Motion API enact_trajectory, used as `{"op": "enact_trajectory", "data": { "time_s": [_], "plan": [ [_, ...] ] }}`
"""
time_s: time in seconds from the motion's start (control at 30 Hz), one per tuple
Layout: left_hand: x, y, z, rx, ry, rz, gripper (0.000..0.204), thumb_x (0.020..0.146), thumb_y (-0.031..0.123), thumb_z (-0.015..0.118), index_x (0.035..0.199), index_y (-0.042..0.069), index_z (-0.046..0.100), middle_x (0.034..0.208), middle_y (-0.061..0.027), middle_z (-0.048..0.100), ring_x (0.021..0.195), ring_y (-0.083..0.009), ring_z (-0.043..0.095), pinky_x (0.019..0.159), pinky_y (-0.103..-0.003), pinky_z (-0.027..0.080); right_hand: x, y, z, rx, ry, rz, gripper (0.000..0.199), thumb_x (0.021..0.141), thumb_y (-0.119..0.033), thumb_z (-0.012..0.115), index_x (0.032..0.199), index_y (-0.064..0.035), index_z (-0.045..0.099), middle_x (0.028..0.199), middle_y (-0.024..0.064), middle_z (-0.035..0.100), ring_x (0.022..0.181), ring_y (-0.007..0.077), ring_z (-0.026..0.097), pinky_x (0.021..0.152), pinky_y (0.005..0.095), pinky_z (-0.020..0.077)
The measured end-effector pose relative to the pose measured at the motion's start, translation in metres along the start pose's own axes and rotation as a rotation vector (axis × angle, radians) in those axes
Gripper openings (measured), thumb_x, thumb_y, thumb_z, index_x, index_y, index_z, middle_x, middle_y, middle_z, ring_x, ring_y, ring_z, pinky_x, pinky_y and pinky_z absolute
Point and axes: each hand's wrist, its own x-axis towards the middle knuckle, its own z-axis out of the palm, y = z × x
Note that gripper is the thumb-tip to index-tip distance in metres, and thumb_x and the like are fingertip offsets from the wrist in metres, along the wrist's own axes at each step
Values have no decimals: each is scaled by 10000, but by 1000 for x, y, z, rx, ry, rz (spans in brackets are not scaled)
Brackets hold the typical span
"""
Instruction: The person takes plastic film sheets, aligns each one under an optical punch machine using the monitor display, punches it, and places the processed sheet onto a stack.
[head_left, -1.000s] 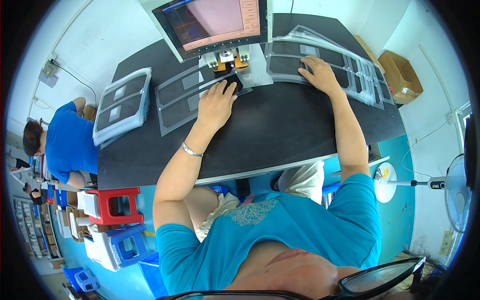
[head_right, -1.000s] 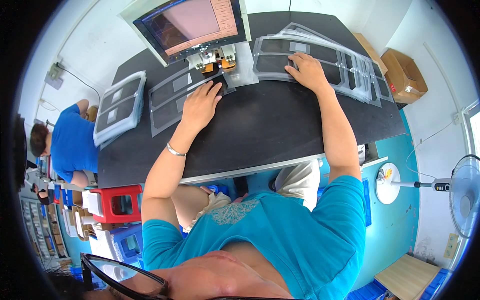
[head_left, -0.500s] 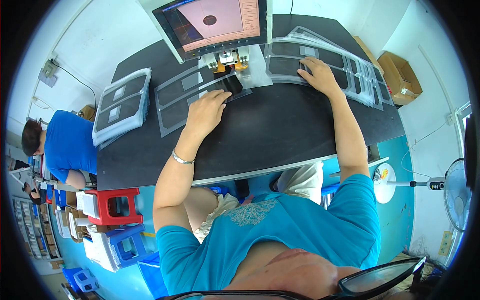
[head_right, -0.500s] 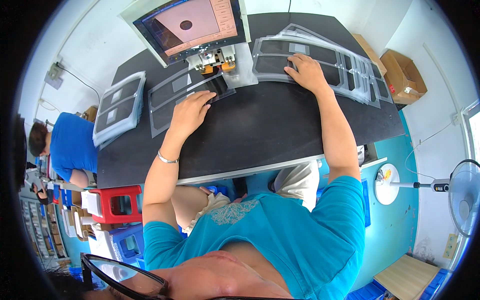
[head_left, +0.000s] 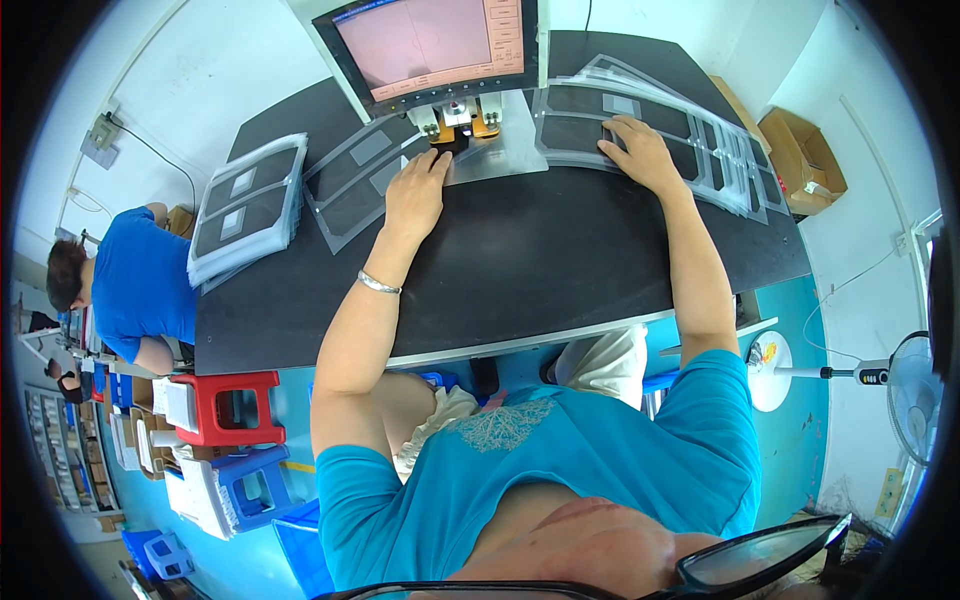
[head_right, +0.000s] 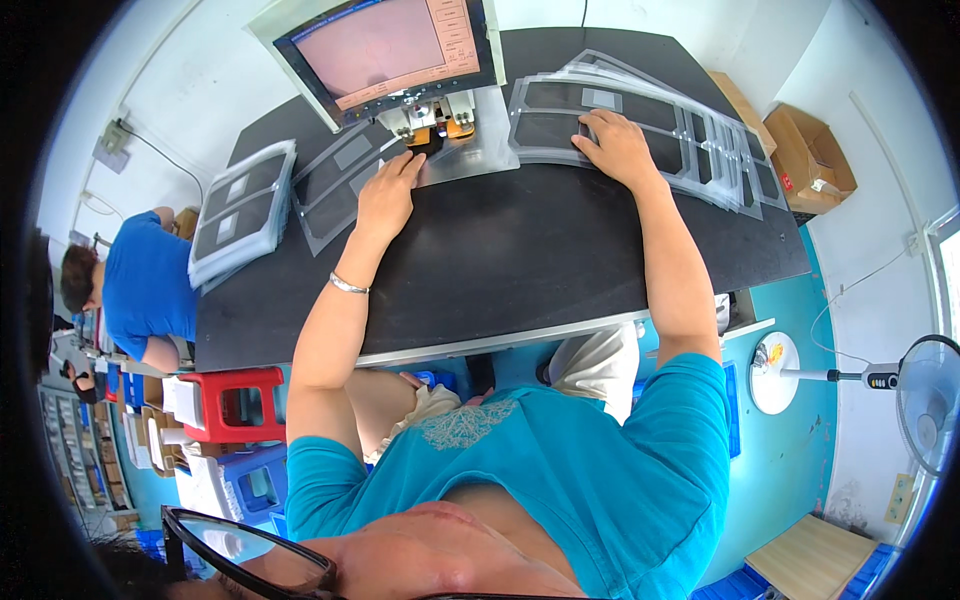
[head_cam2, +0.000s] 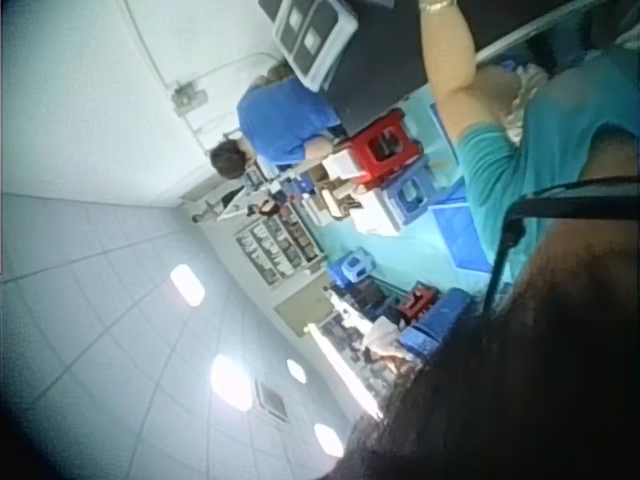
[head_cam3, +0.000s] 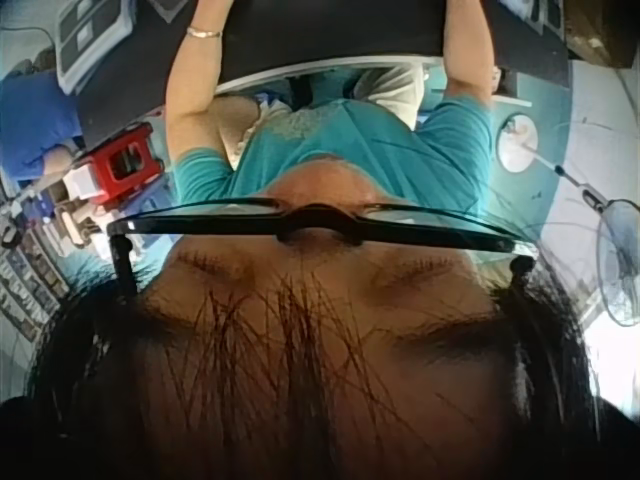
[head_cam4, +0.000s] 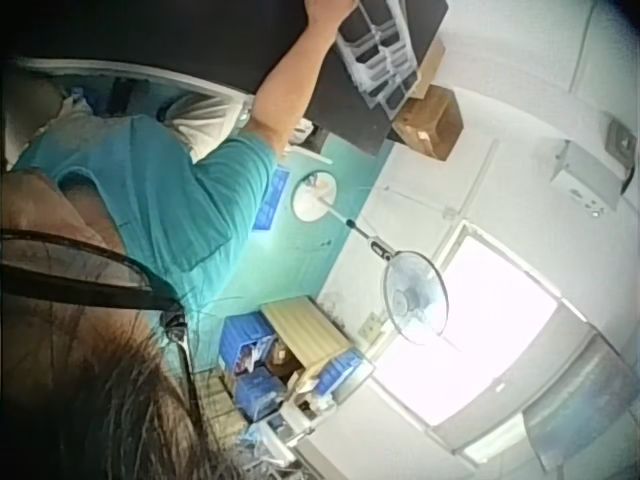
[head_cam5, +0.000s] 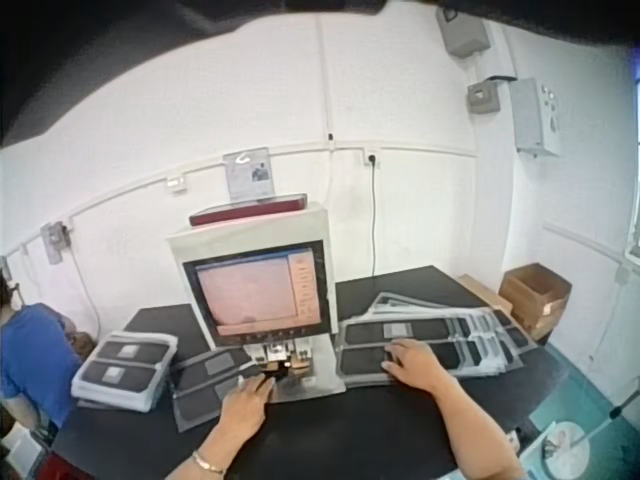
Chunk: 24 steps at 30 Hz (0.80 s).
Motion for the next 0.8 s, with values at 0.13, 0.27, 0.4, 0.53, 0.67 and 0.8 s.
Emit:
{"op": "enact_trajectory", "data": {
  "time_s": [0.13,0.27,0.4,0.53,0.67,0.8],
  "plan": [
    [-2,-3,1,-36,-27,11,524,872,-67,517,1363,104,584,1416,-119,570,1284,-313,557,1034,-407,494,0,1,0,1,-7,-4,441,949,-376,628,1244,-50,660,1334,181,618,1250,361,565,1064,448,434],
    [-5,-6,4,-83,-31,0,536,872,-73,506,1373,103,576,1423,-125,564,1303,-311,544,1061,-408,479,0,-1,-4,38,-23,11,418,943,-351,644,1230,-50,668,1326,181,623,1243,364,570,1060,439,440],
    [-4,-8,2,-72,-6,34,517,875,-65,502,1360,94,584,1393,-130,587,1273,-309,567,1046,-406,490,1,-5,-4,209,41,44,365,918,-265,690,1202,-36,679,1309,174,634,1225,366,585,1049,428,453],
    [-4,-7,-1,35,40,61,458,881,-32,520,1313,91,611,1305,-113,650,1183,-303,628,971,-398,531,4,-18,-3,229,142,-14,345,905,-216,707,1194,-30,682,1264,171,654,1134,335,641,974,401,509],
    [-2,-1,-8,95,125,68,350,882,29,578,1223,71,640,1164,-115,689,1071,-283,676,839,-386,566,11,-46,-5,600,-54,143,352,948,-229,682,1234,-25,658,1147,126,695,880,195,694,739,310,562],
    [-12,22,-36,-97,102,77,349,829,11,565,1159,83,654,1033,-102,725,900,-289,713,718,-405,577,8,-75,-10,1021,-392,385,414,1021,-275,597,1357,-34,571,1082,88,701,770,116,677,645,238,550]
  ]
}}
